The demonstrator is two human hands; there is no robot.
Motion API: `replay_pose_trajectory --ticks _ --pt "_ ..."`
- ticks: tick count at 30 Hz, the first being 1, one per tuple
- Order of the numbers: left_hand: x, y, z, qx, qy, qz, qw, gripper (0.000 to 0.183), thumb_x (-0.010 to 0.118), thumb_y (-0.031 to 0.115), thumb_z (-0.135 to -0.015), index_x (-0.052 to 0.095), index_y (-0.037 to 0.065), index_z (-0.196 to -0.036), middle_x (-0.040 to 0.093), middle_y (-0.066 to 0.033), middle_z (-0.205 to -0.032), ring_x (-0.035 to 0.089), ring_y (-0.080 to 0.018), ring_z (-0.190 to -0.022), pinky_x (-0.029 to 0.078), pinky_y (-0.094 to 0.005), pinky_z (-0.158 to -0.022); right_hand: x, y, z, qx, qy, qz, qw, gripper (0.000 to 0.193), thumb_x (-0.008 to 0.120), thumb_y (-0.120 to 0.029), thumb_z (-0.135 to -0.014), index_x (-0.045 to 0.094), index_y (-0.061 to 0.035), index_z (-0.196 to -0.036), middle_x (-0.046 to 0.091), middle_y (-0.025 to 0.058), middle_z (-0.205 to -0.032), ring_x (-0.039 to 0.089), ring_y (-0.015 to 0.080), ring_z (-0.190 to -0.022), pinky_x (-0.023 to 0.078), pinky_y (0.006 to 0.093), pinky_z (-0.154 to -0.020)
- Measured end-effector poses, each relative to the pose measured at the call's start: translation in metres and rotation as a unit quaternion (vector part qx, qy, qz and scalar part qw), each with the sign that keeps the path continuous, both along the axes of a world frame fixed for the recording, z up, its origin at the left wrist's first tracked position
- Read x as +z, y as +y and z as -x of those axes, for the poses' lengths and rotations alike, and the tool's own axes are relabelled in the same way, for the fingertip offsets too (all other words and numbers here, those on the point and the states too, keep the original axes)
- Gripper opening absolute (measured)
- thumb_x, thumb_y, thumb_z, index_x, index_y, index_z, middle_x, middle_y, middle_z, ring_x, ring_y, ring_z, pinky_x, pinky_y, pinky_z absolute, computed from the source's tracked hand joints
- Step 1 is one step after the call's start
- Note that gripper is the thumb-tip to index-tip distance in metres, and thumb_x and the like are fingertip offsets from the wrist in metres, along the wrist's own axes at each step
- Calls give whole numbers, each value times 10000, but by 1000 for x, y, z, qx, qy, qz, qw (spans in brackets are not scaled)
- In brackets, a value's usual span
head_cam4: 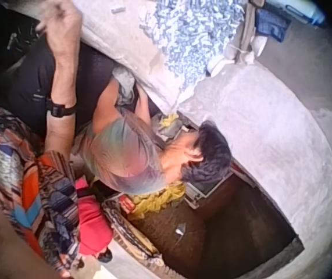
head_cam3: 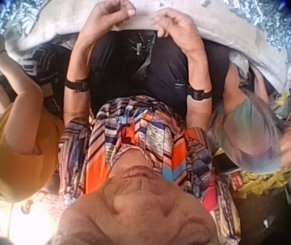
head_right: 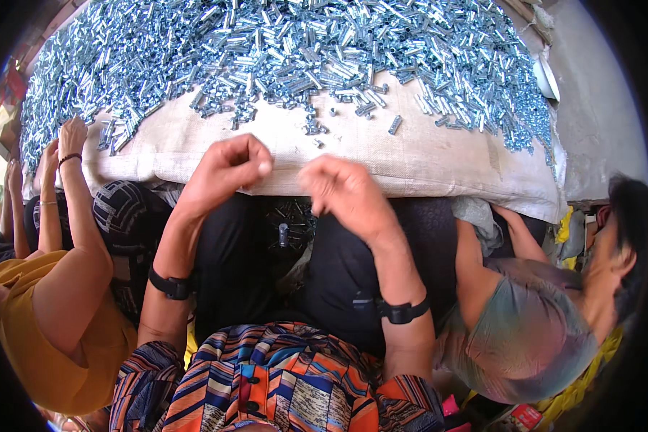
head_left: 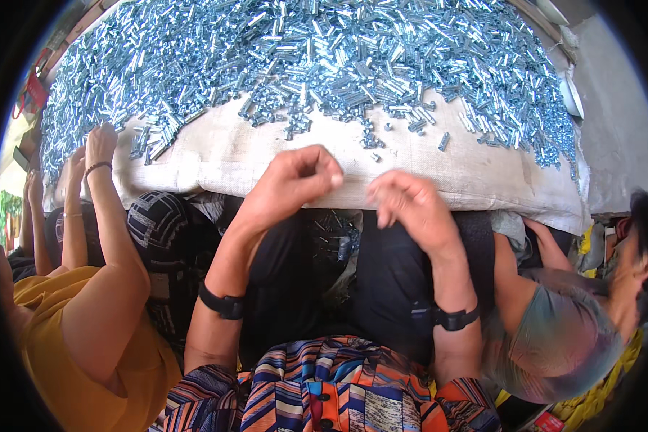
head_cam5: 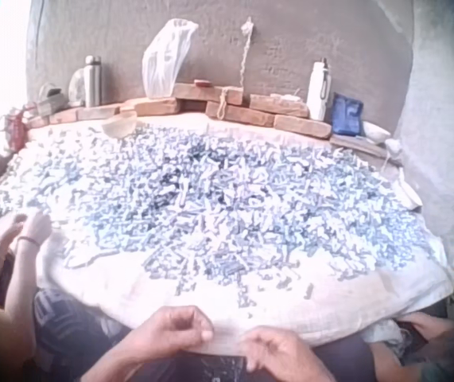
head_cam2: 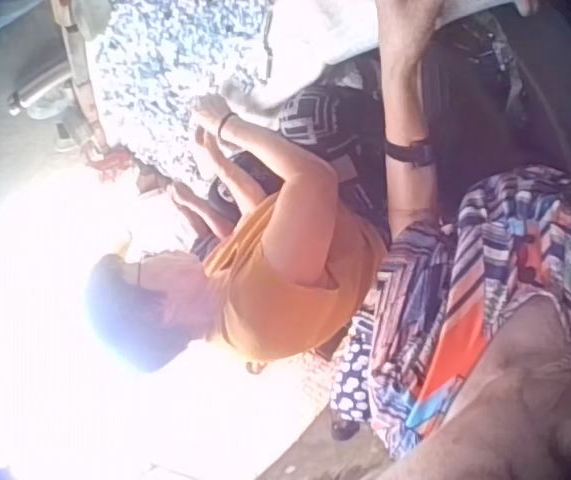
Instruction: Inspecting and sorting a large quantity of small metal components by hand.
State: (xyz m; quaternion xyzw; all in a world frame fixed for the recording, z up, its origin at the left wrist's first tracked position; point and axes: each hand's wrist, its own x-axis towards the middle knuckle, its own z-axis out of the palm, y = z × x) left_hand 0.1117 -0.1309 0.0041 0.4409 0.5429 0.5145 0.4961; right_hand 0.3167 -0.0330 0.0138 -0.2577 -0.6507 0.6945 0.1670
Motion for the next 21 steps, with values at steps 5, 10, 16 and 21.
replay_pose_trajectory --ticks 5,10,16,21 --pt "-22 46 -10 132 315 -88 936 96 621 131 -797 640 46 -837 619 -84 -766 599 -218 -689 469 -353 -636 -15 77 18 -219 -69 -284 931 76 591 -92 -850 596 -22 -879 558 12 -685 490 80 -600 386 226 -568" --pt "-19 70 -32 142 492 -45 858 151 647 203 -772 664 87 -867 630 -95 -839 630 -296 -746 490 -399 -669 -22 114 36 -207 -126 -639 730 170 598 -43 -752 575 -38 -920 621 115 -824 575 303 -781 461 396 -719" --pt "-20 73 -32 126 462 -37 877 128 634 178 -768 618 64 -825 620 -113 -870 624 -324 -793 487 -433 -686 -25 115 43 -135 -205 -624 742 154 589 -27 -733 563 -36 -885 628 143 -874 570 347 -846 454 438 -748" --pt "-15 62 -26 144 439 -49 886 118 629 148 -781 592 40 -813 610 -106 -771 609 -276 -701 476 -376 -633 -10 90 34 -156 -192 -523 816 129 581 -19 -773 578 -23 -903 619 131 -792 602 278 -744 476 367 -703"
